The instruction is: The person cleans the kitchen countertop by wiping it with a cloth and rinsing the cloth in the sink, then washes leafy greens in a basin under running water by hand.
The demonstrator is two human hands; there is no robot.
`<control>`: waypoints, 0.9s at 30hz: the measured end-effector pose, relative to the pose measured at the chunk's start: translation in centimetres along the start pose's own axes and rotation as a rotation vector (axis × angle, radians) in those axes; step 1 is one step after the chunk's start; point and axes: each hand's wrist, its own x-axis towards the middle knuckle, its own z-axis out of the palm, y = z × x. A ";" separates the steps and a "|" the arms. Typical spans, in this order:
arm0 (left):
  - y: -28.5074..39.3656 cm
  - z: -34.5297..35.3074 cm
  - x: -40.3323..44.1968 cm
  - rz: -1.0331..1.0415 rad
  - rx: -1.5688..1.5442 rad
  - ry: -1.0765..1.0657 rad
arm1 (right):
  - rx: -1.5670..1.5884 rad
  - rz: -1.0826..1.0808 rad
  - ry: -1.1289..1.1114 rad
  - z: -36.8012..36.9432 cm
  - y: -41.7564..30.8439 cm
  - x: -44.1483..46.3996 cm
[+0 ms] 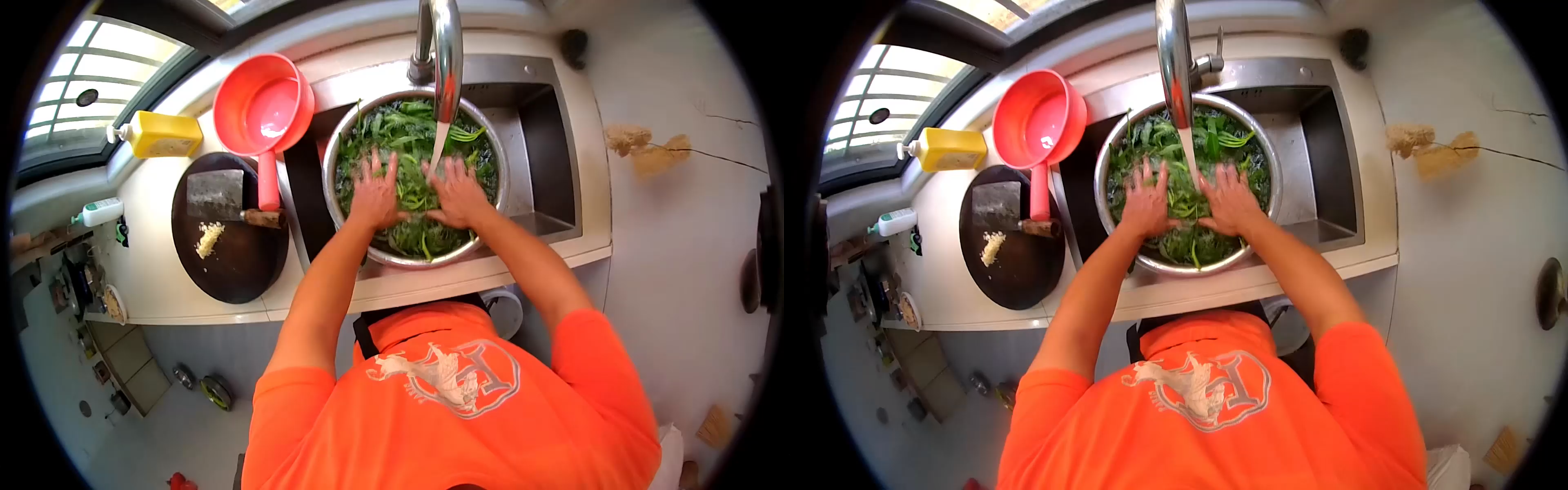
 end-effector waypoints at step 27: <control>0.0 -5.3 -3.1 0.289 -0.576 0.592 | 0.536 -0.088 0.677 -3.8 0.6 -1.8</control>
